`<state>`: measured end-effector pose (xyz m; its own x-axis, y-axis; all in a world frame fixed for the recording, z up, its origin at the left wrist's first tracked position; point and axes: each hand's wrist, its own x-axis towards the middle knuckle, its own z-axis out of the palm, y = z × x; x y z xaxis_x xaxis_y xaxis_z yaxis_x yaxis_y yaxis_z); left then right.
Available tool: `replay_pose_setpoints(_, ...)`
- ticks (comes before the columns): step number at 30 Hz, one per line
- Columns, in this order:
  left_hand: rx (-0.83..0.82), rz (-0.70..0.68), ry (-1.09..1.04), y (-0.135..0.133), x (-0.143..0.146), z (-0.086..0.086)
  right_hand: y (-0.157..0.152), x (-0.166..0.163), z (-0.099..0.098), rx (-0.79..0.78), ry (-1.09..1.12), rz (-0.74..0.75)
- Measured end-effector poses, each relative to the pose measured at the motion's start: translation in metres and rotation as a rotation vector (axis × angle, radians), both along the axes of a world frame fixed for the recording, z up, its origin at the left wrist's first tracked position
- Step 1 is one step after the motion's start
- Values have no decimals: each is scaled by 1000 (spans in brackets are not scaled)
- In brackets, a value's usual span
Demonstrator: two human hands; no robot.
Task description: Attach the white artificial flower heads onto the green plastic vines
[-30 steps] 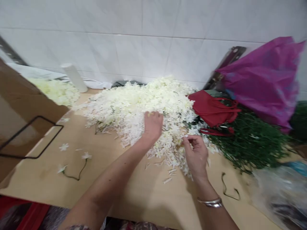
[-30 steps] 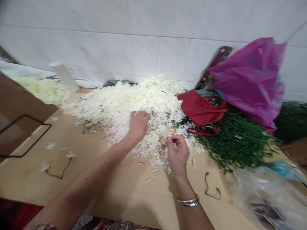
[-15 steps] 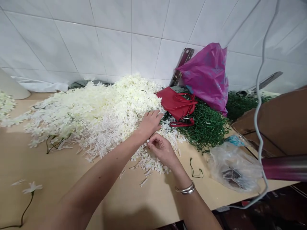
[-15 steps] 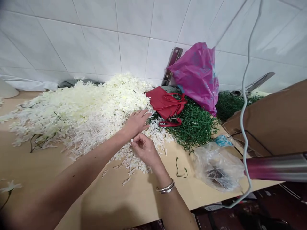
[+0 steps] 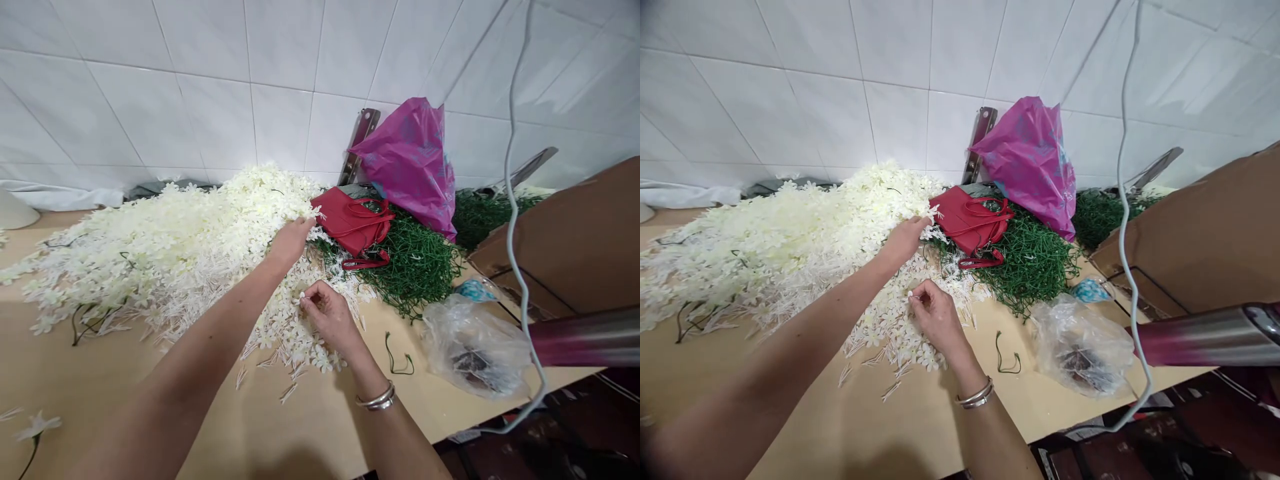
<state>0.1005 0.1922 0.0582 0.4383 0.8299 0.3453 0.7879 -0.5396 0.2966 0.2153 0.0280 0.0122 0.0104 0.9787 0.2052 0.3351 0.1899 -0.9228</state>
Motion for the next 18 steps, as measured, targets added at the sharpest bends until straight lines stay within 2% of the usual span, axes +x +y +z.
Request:
replay_pose_setpoints(5,-33,-4,-179,-11,-47,20,0,2,5,23,23,-46)
replay_pose_setpoints(9,-61,-5,-265,-36,-83,27,2,6,3,54,54,-106)
replay_pose_setpoints(13,-101,-110,-271,-75,-108,16,6,11,0,94,79,-166)
replay_pose_setpoints(16,-72,-287,-180,-105,-124,2,7,12,0,125,98,-218)
replay_pose_setpoints(18,-44,-275,-97,-123,-131,-5,7,12,2,143,111,-249)
